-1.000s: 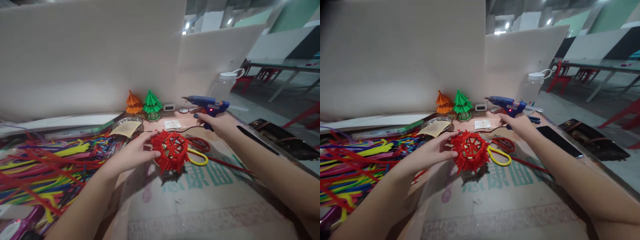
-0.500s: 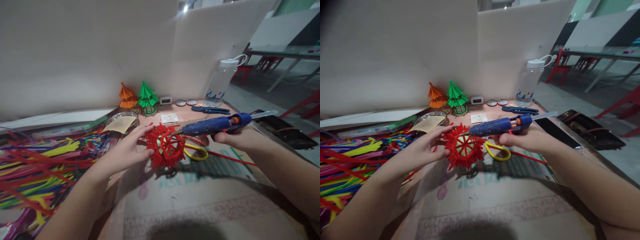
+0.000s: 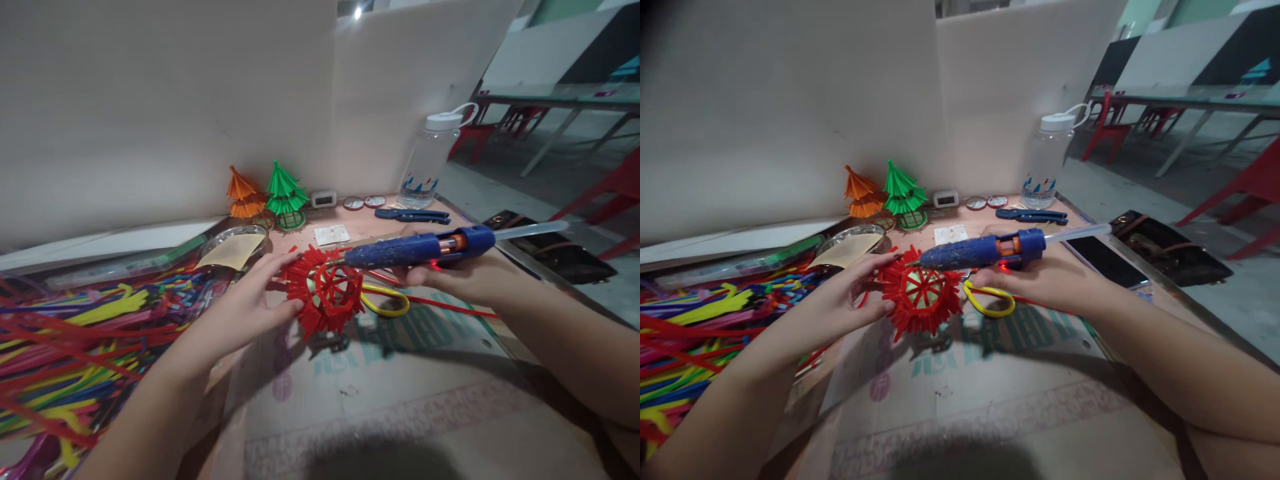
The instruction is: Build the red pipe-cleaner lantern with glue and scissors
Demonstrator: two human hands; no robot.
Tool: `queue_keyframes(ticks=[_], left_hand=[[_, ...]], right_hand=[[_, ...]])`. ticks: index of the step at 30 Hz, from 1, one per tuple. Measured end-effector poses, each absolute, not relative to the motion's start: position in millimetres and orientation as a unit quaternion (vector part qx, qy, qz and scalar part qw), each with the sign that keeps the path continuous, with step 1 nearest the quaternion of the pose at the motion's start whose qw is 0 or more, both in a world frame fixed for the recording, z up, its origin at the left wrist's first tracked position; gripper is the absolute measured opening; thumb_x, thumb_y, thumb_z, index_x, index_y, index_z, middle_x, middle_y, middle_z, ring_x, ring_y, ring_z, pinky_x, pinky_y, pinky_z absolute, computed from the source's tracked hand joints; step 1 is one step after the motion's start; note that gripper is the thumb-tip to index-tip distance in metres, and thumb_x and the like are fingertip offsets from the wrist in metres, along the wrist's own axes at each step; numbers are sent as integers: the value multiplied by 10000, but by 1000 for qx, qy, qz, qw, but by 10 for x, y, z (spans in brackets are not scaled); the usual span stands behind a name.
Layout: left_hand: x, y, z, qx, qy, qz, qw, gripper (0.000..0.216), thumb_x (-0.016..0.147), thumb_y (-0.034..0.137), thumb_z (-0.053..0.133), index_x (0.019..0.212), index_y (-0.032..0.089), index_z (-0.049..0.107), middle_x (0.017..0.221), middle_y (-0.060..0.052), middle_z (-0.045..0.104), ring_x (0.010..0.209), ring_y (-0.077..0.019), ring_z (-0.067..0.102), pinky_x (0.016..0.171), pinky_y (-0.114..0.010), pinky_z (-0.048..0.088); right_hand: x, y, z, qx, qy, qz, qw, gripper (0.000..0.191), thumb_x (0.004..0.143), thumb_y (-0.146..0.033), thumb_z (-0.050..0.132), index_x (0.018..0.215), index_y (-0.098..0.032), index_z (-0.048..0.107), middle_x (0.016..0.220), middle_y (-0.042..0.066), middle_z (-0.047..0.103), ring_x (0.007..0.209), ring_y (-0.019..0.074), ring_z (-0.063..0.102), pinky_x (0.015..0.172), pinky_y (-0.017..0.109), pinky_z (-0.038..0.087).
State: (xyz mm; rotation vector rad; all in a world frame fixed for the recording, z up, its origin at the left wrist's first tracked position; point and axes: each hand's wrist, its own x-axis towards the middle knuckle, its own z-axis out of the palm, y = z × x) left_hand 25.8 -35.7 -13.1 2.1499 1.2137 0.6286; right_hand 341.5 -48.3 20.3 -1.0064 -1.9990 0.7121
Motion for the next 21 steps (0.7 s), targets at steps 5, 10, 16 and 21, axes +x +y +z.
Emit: queue_keyframes(ticks=[5, 10, 16, 21], left_hand=[[231, -346, -133, 810, 458, 225, 290, 664, 876, 483, 646, 1480, 317, 426, 1562, -47, 426, 1379, -291, 475, 1159, -434, 392], [238, -341, -124, 812, 467, 216, 275, 670, 869, 495, 647, 1469, 279, 443, 1563, -67, 420, 1423, -300, 415, 1198, -450, 327], [286, -375, -103, 815, 460, 227, 270, 656, 868, 460, 638, 1464, 260, 450, 1565, -78, 408, 1410, -297, 432, 1198, -451, 324], [316, -408, -76, 818, 458, 225, 265, 645, 879, 440, 626, 1467, 248, 442, 1552, -78, 426, 1385, -285, 465, 1193, -449, 337]], right_hand=[[3464, -421, 166, -383, -798, 270, 379, 402, 796, -576, 700, 693, -202, 591, 647, 4, 561, 603, 159, 530, 554, 274, 453], [3449, -455, 187, -379, -800, 305, 352, 408, 789, -577, 710, 709, -202, 570, 637, -8, 551, 562, 148, 489, 484, 257, 363], [3443, -479, 163, -376, -827, 267, 323, 399, 750, -576, 765, 733, -197, 641, 621, -11, 558, 549, 138, 480, 477, 251, 318], [3507, -436, 44, -379, -831, 264, 310, 401, 765, -582, 757, 767, -201, 632, 661, -16, 574, 576, 132, 487, 499, 250, 318]])
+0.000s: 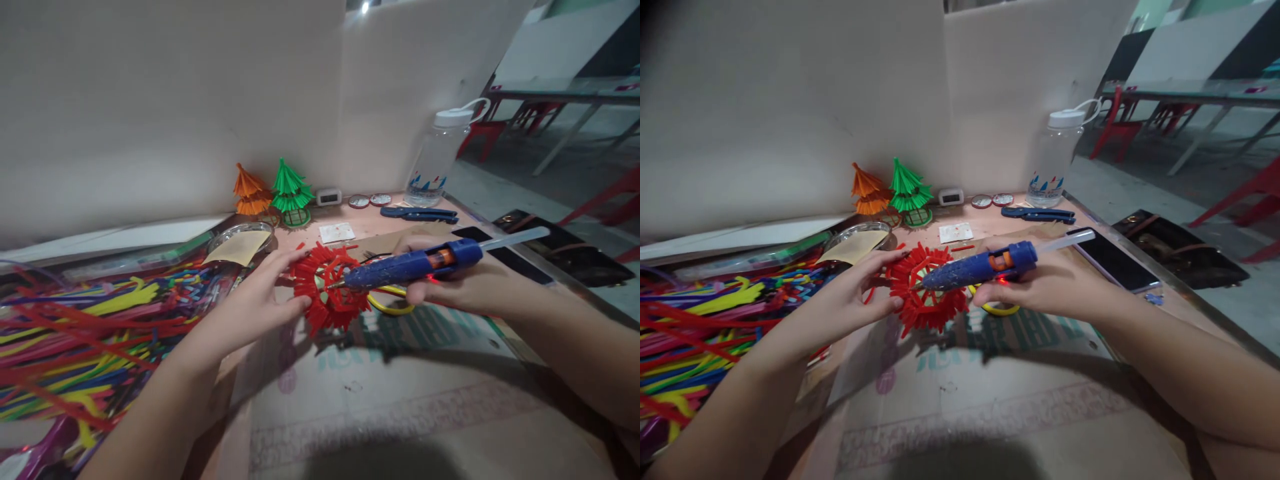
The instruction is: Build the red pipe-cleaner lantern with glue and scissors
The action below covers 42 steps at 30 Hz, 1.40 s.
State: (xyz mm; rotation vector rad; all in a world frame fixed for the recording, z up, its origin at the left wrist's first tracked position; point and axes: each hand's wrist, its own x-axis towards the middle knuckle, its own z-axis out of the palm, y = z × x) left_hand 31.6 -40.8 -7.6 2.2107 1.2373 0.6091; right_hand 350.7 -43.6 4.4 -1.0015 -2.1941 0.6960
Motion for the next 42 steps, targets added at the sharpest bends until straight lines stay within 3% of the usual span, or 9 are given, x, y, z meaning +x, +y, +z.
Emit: queue_keyframes(ticks=[12, 18, 42], left_hand=[[314, -417, -98, 822, 447, 230, 267, 615, 902, 412, 610, 1468, 255, 429, 1539, -74, 429, 1332, -269, 519, 1127, -413, 434], [315, -391, -115, 824, 446, 232, 261, 608, 894, 401, 624, 1458, 275, 436, 1531, -62, 440, 1354, -274, 498, 1185, -445, 356], [346, -436, -18, 835, 459, 202, 228, 594, 895, 373, 602, 1451, 236, 443, 1511, -69, 474, 1357, -256, 495, 1175, -407, 376]], right_hand=[[3398, -461, 128, -378, -809, 307, 329, 414, 738, -588, 771, 718, -205, 613, 627, -21, 534, 552, 133, 456, 471, 253, 301], [3423, -473, 105, -387, -806, 317, 318, 395, 726, -556, 787, 732, -205, 606, 648, -14, 533, 575, 141, 452, 489, 257, 310], [3380, -476, 131, -404, -791, 332, 318, 359, 731, -494, 775, 692, -209, 561, 626, -31, 482, 557, 135, 426, 486, 250, 305]])
